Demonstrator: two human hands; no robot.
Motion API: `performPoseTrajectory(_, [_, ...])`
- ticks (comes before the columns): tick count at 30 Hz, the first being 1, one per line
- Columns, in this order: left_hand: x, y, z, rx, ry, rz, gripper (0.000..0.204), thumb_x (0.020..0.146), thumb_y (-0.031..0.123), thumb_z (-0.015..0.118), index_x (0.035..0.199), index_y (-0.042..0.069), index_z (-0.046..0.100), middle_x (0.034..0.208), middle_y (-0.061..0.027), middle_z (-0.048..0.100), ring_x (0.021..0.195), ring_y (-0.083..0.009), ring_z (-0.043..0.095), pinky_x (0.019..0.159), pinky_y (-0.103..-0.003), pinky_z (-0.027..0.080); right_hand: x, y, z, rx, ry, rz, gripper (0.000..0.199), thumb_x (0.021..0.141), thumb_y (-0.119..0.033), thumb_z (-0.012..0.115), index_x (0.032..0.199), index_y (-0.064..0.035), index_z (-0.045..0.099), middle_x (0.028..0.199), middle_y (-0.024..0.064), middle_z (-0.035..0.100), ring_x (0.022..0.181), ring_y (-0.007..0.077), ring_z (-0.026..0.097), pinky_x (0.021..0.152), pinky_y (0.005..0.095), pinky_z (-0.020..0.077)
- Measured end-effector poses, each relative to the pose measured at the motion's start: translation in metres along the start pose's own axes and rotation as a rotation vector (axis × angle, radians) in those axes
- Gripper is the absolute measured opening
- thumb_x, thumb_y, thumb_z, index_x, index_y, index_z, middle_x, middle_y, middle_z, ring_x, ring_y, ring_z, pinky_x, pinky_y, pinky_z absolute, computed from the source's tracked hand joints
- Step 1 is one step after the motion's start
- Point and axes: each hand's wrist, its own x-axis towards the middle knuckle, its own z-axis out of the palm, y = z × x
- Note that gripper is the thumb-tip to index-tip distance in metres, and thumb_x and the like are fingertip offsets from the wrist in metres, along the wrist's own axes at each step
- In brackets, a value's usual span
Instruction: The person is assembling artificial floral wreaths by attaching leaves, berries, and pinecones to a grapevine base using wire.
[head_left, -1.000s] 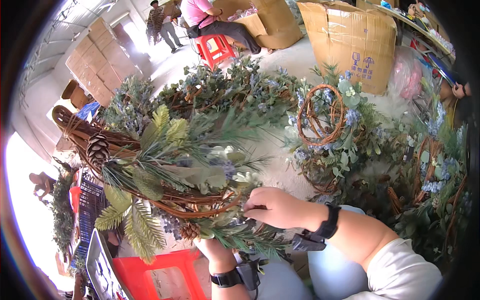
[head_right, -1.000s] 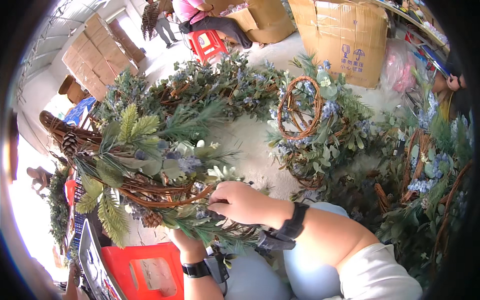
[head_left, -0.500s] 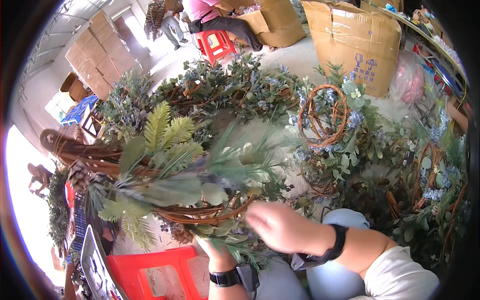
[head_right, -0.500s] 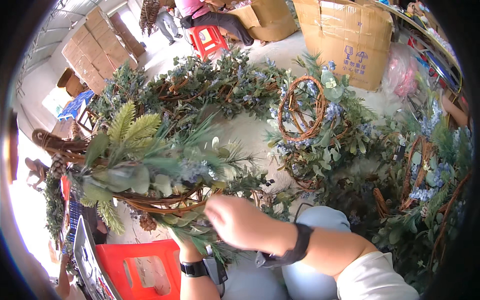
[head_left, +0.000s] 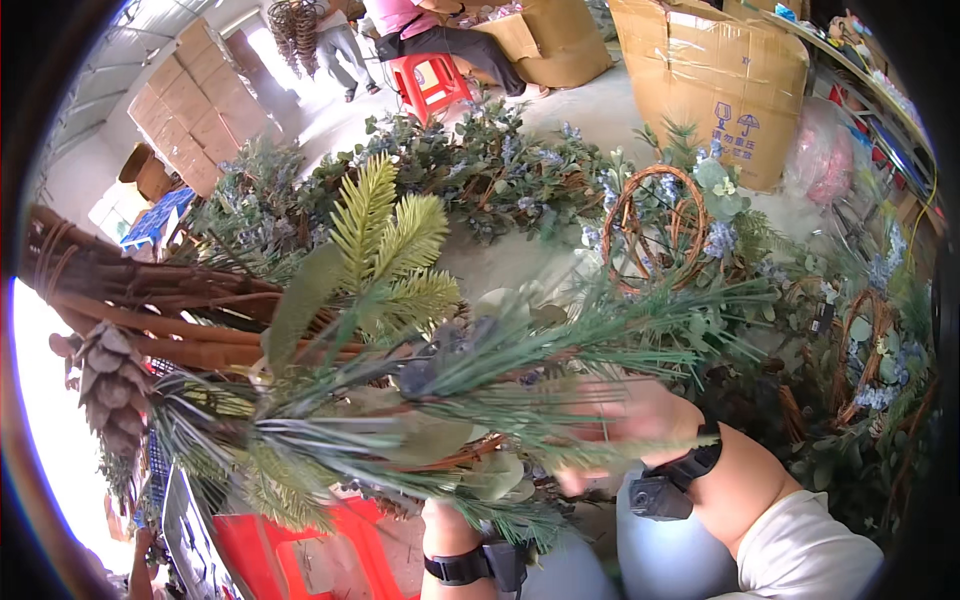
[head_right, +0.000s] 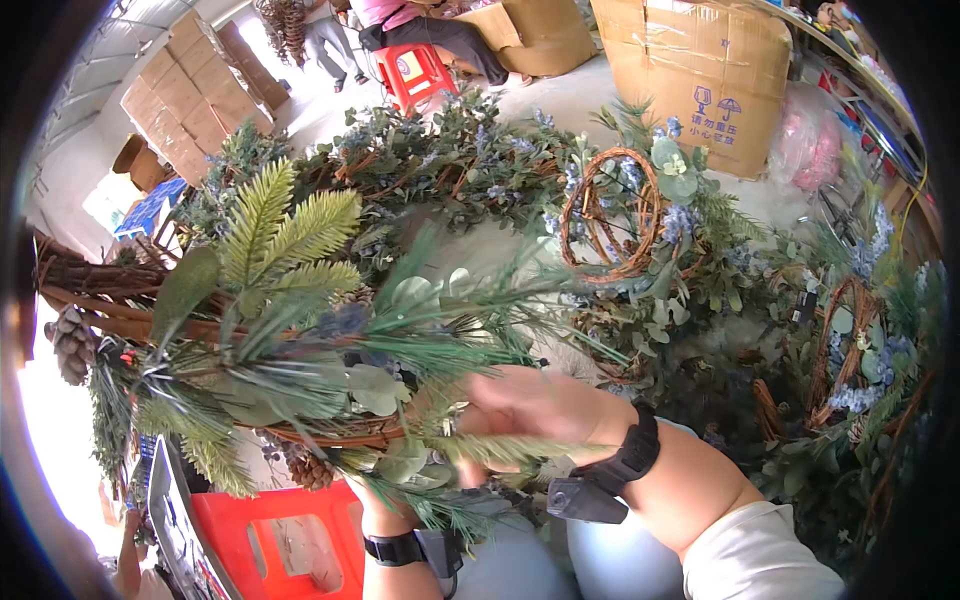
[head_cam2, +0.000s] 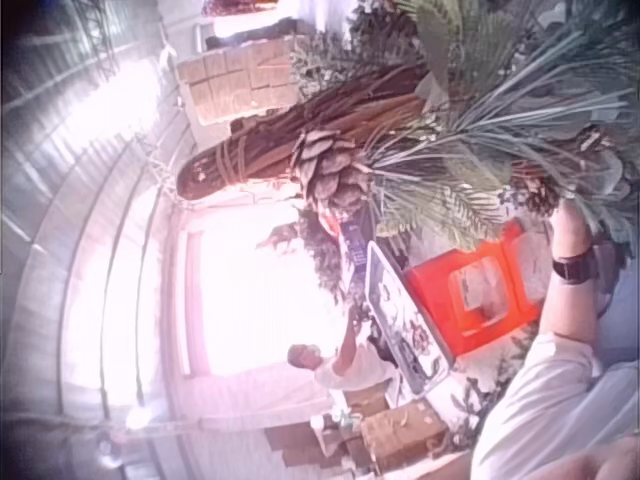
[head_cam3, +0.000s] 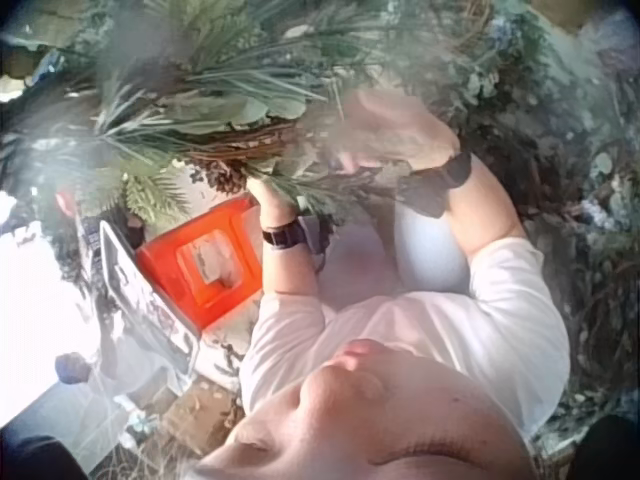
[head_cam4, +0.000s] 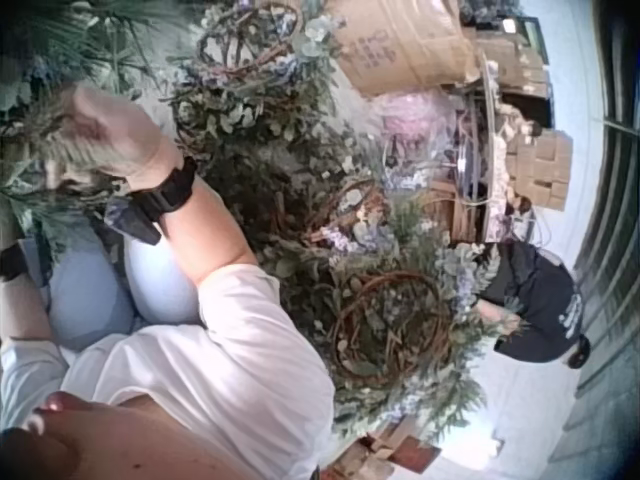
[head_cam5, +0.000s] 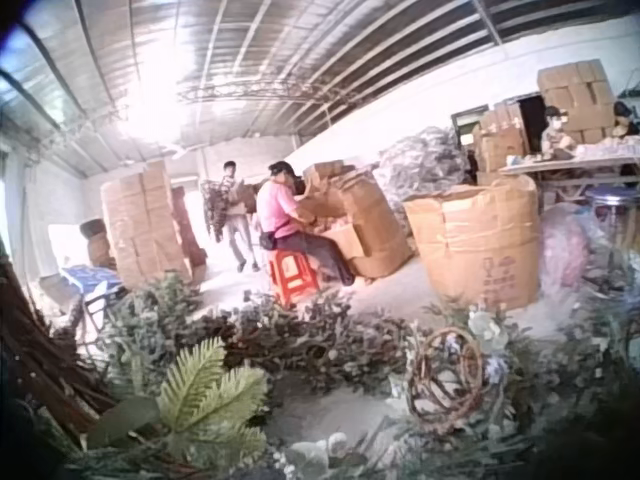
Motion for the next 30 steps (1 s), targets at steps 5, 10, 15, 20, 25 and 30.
performPoseTrajectory(5, [-0.003,0.011,0.012,0.032,-0.037,0.035,0.036,0.088,0.029,0.049,0.113,0.004,0.047,0.104,-0.0112,0.054,0.092,-0.0263,0.055,0.079,-0.041,0.048,0.022,0.019,-0.005,0.515,0.192,-0.396,0.053,0.091,-0.040,0.043,0.133,-0.0095,0.034,0.120,0.0119,0.051,0.093,0.0287,0.055,0.083,0.0384,0.0411])
performPoseTrajectory(10, [0.020,0.004,-0.005,0.285,0.012,0.178,0.022,0.085,0.024,0.052,0.100,0.010,0.052,0.085,-0.0034,0.055,0.073,-0.0169,0.054,0.059,-0.033,0.050,0.033,0.031,-0.026,-0.593,0.858,-0.620,0.031,0.085,-0.011,0.055,0.114,-0.0037,0.047,0.112,0.0091,0.051,0.097,0.0233,0.049,0.086,0.0348,0.0386])
performPoseTrajectory(15, [0.009,0.014,0.017,0.164,0.160,0.133,0.014,0.078,0.005,0.053,0.092,0.005,0.057,0.082,-0.0006,0.057,0.070,-0.0101,0.053,0.064,-0.023,0.042,0.015,0.027,0.016,-1.482,0.454,-1.219,0.019,0.067,0.000,0.060,0.084,-0.0082,0.058,0.086,0.0054,0.059,0.086,0.0249,0.056,0.081,0.0422,0.0427])
performPoseTrajectory(20, [0.016,0.006,0.007,0.057,-0.012,0.210,0.021,0.078,0.002,0.050,0.098,0.000,0.058,0.092,-0.0043,0.059,0.080,-0.0126,0.056,0.074,-0.025,0.046,0.051,0.037,0.004,-1.716,0.368,-1.028,0.024,0.067,-0.008,0.062,0.091,-0.0074,0.059,0.101,0.0081,0.058,0.099,0.0272,0.054,0.087,0.0430,0.0409])
performPoseTrajectory(25, [0.018,0.007,0.005,0.144,-0.032,0.203,0.017,0.080,0.002,0.052,0.095,-0.002,0.060,0.089,-0.0039,0.060,0.077,-0.0104,0.056,0.071,-0.022,0.045,0.059,0.046,-0.004,-1.858,0.428,-1.019,0.036,0.067,-0.009,0.061,0.102,-0.0111,0.057,0.113,0.0113,0.054,0.108,0.0285,0.051,0.091,0.0450,0.0386])
performPoseTrajectory(30, [0.012,0.011,0.000,0.048,-0.039,0.152,0.017,0.081,0.002,0.055,0.098,0.000,0.059,0.087,-0.0036,0.062,0.076,-0.0098,0.058,0.068,-0.021,0.046,0.053,0.050,-0.003,-1.829,0.426,-1.247,0.039,0.068,-0.010,0.061,0.106,-0.0138,0.054,0.109,0.0152,0.052,0.103,0.0331,0.053,0.088,0.0477,0.0410])
